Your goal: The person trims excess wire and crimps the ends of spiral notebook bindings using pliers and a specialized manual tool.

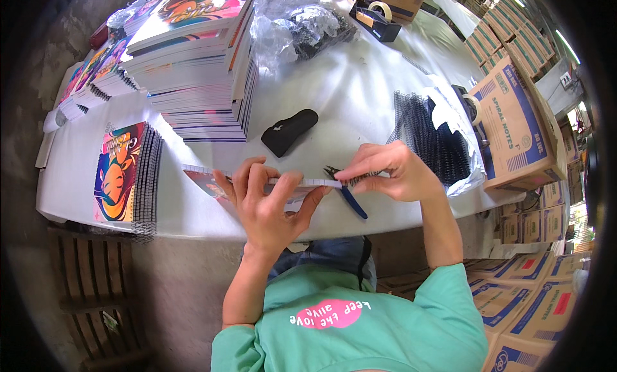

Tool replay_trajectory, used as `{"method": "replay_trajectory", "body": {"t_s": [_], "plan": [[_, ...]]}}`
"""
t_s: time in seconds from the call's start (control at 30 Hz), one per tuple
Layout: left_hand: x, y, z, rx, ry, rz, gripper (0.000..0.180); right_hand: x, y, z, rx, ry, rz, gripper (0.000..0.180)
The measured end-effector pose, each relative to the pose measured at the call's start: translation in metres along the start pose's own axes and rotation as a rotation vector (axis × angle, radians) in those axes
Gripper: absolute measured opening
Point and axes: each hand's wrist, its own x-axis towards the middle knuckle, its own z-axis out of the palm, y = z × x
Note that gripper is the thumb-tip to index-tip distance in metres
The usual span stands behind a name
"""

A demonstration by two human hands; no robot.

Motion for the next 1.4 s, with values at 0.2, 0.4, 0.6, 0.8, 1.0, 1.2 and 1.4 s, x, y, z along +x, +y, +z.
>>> {"method": "replay_trajectory", "body": {"t_s": [0.2,0.4,0.6,0.8,1.0,1.2,1.4], "plan": [[-0.005,-0.008,-0.002,0.176,-0.056,0.096,0.031,0.0,-0.027,0.014,-0.251,-0.01,0.184,0.035],[-0.012,-0.005,0.001,0.202,0.048,0.064,0.048,-0.009,-0.018,0.038,-0.326,0.328,0.029,0.022],[-0.019,-0.001,0.011,0.177,0.094,-0.006,0.037,-0.004,-0.009,0.014,-0.153,-0.033,0.162,0.018],[-0.019,-0.025,-0.003,-0.067,0.029,0.137,0.036,0.069,0.04,-0.004,-0.361,-0.166,-0.048,0.031],[-0.018,-0.007,-0.012,-0.001,0.025,0.033,0.039,0.091,0.126,0.038,-0.605,-0.03,-0.176,0.034],[-0.018,-0.01,-0.009,-0.026,0.017,0.011,0.041,0.037,0.044,0.039,1.061,-0.057,-0.481,0.016],[-0.015,-0.009,-0.011,-0.036,0.003,0.027,0.044,0.03,0.038,0.018,0.566,-0.032,-0.398,0.021]]}}
